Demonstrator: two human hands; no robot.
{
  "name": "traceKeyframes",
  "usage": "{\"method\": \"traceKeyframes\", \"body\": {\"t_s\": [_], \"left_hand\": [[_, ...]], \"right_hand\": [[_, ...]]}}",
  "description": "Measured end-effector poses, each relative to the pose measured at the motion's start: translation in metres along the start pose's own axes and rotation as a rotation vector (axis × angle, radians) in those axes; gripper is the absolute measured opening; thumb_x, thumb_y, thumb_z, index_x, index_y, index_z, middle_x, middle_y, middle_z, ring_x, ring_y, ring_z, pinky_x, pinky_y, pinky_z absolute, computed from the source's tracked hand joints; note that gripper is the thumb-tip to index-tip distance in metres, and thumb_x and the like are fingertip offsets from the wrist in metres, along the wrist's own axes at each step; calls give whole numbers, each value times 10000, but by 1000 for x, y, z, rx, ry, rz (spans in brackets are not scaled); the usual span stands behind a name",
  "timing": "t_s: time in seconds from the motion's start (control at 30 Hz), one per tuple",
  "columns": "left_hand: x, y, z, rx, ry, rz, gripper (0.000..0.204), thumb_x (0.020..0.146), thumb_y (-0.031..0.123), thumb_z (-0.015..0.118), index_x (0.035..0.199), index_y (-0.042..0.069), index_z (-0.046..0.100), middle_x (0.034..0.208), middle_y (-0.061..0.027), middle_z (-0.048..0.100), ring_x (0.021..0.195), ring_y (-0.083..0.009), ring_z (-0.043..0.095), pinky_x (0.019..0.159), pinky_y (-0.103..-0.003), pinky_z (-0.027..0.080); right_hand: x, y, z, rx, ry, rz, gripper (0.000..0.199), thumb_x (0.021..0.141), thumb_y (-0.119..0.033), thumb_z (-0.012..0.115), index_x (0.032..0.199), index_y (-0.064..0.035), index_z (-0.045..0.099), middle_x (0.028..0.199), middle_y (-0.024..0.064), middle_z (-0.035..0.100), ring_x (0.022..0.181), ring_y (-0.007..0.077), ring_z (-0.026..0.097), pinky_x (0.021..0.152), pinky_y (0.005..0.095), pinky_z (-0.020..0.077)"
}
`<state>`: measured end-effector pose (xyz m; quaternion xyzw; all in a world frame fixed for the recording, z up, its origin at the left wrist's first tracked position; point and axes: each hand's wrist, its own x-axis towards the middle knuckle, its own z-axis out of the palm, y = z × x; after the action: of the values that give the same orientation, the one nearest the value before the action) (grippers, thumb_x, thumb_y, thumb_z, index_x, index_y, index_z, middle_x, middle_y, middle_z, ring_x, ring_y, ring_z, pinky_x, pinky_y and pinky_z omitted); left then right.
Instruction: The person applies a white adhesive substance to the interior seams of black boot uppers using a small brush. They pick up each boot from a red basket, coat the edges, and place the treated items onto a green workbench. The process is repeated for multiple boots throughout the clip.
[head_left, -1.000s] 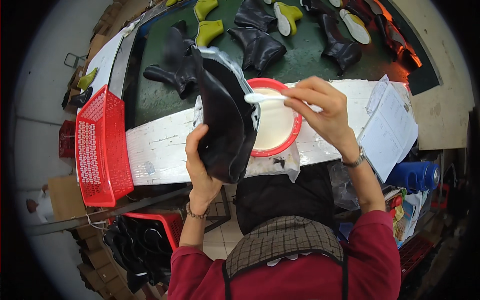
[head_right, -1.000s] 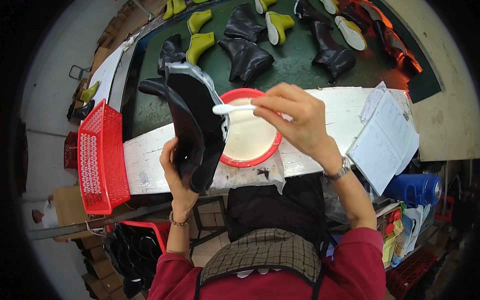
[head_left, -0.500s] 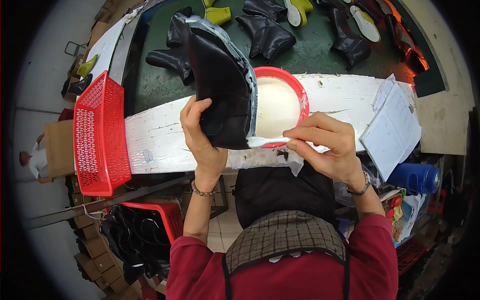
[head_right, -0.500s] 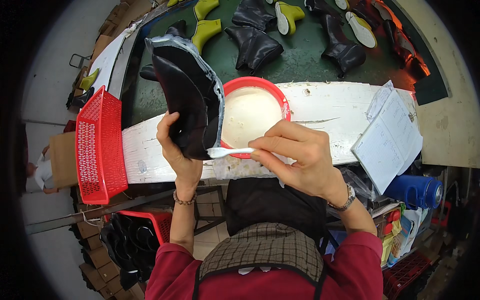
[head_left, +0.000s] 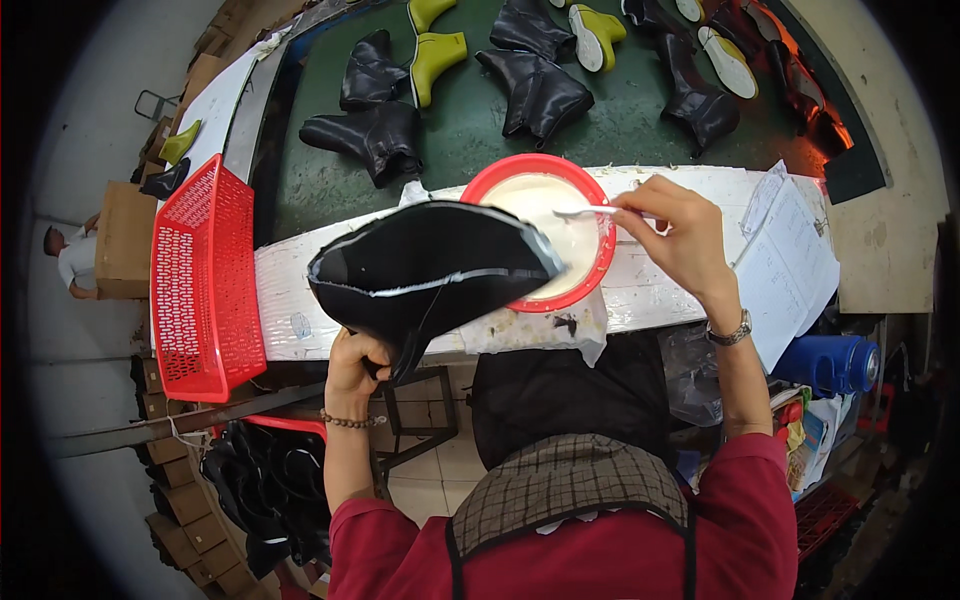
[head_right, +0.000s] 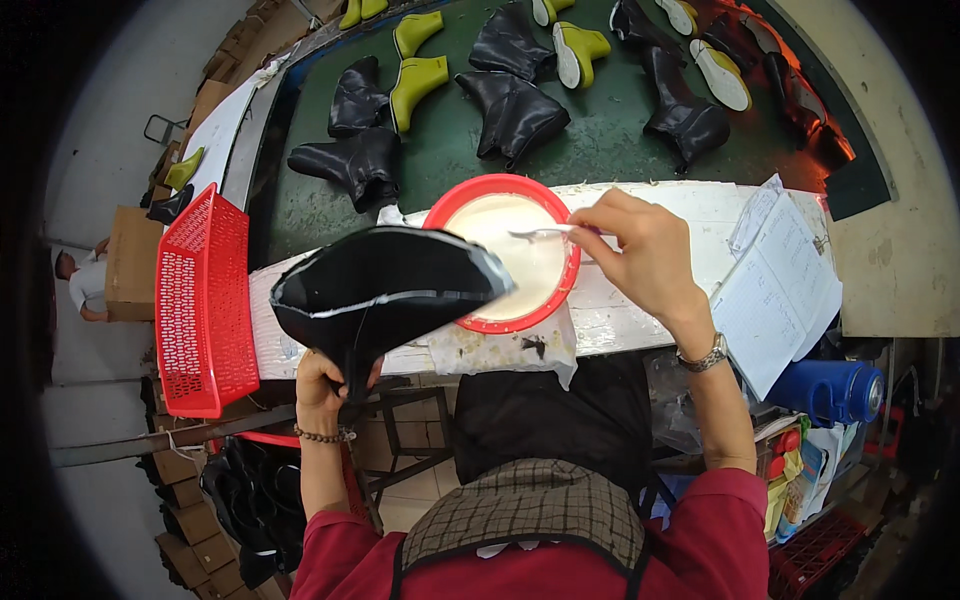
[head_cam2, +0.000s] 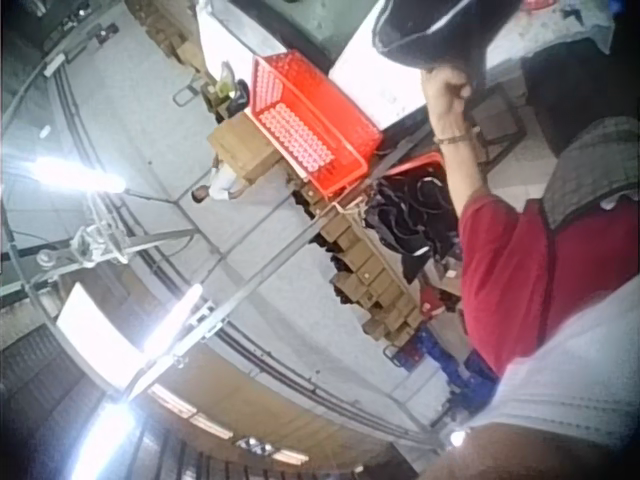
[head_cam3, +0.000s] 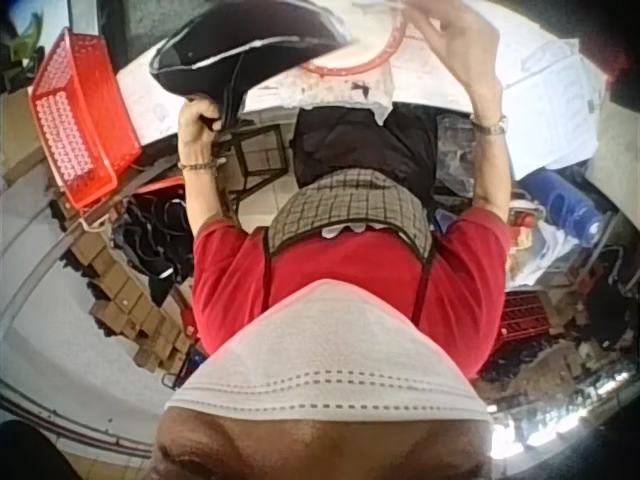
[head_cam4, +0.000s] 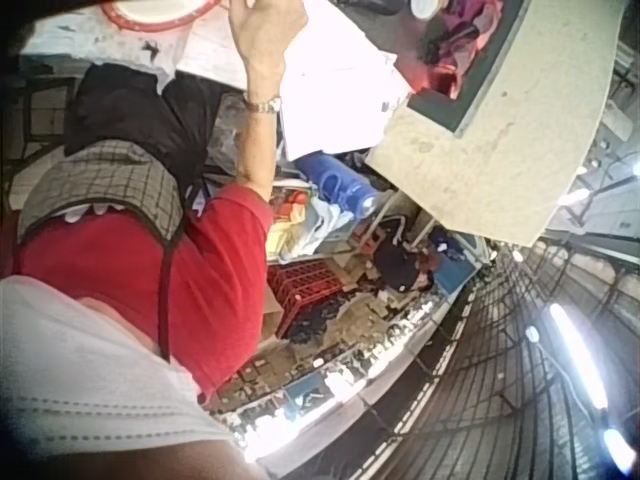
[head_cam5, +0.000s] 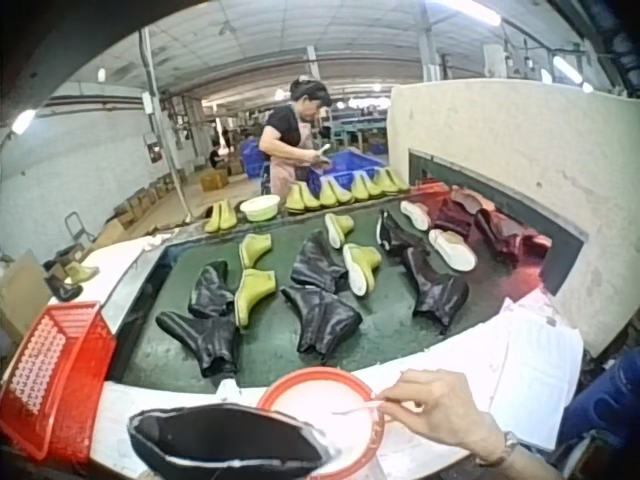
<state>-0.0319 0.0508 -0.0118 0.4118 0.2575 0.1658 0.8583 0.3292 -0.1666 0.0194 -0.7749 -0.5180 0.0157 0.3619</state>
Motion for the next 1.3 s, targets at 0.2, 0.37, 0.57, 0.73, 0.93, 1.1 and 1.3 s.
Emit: {"method": "traceKeyframes", "body": {"t_s": [0.2, 0.37, 0.57, 0.73, 0.93, 1.1, 1.3], "left_hand": [[-2, -15, 6, -272, -19, -69, 550, 548, 30, 601, 1059, -171, 630, 828, -268, 674, 433, -228, 526, 361, -320, 367], [1, 4, 25, -414, -157, 34, 554, 719, 169, 682, 1188, -117, 605, 823, -232, 634, 522, -250, 511, 451, -338, 412], [6, -10, 20, -400, -248, -31, 524, 619, 89, 652, 1096, -126, 630, 815, -231, 658, 508, -245, 536, 411, -329, 394], [2, -25, 11, -219, 21, -168, 448, 536, -112, 551, 974, -144, 637, 762, -201, 662, 379, -188, 464, 311, -283, 271], [6, -2, 43, 13, -79, -375, 434, 563, -124, 519, 977, -88, 643, 705, -137, 627, 397, -130, 422, 338, -251, 266], [11, 5, 70, 149, -29, -469, 414, 526, -133, 525, 921, -108, 643, 683, -167, 636, 380, -164, 452, 322, -273, 256], [17, 4, 88, 209, -139, -561, 553, 641, -127, 564, 1190, -60, 581, 722, -119, 612, 443, -131, 478, 363, -258, 326]], "right_hand": [[21, -28, 2, 317, 52, -323, 195, 801, -72, 828, 993, -99, 801, 895, 11, 723, 725, 118, 615, 718, 281, 413], [0, -17, 3, 247, 81, -242, 168, 801, -114, 833, 965, -134, 805, 891, -19, 723, 705, 114, 598, 733, 290, 368], [-4, -15, 4, 268, 45, -216, 165, 815, -116, 823, 979, -127, 808, 868, -23, 722, 750, 99, 617, 800, 291, 364], [28, -26, 13, 308, 28, -354, 143, 845, -146, 804, 988, -137, 806, 865, -31, 717, 740, 103, 613, 799, 298, 352], [40, -32, 1, 292, -88, -352, 148, 835, -100, 799, 982, -99, 810, 841, -6, 728, 767, 111, 633, 817, 296, 357], [40, -35, -13, 257, -141, -386, 142, 826, -120, 813, 967, -110, 814, 813, -16, 720, 690, 102, 584, 788, 304, 334], [59, -43, -3, 213, -177, -507, 155, 813, -156, 838, 965, -139, 817, 863, -30, 720, 743, 97, 586, 784, 305, 327]]}}
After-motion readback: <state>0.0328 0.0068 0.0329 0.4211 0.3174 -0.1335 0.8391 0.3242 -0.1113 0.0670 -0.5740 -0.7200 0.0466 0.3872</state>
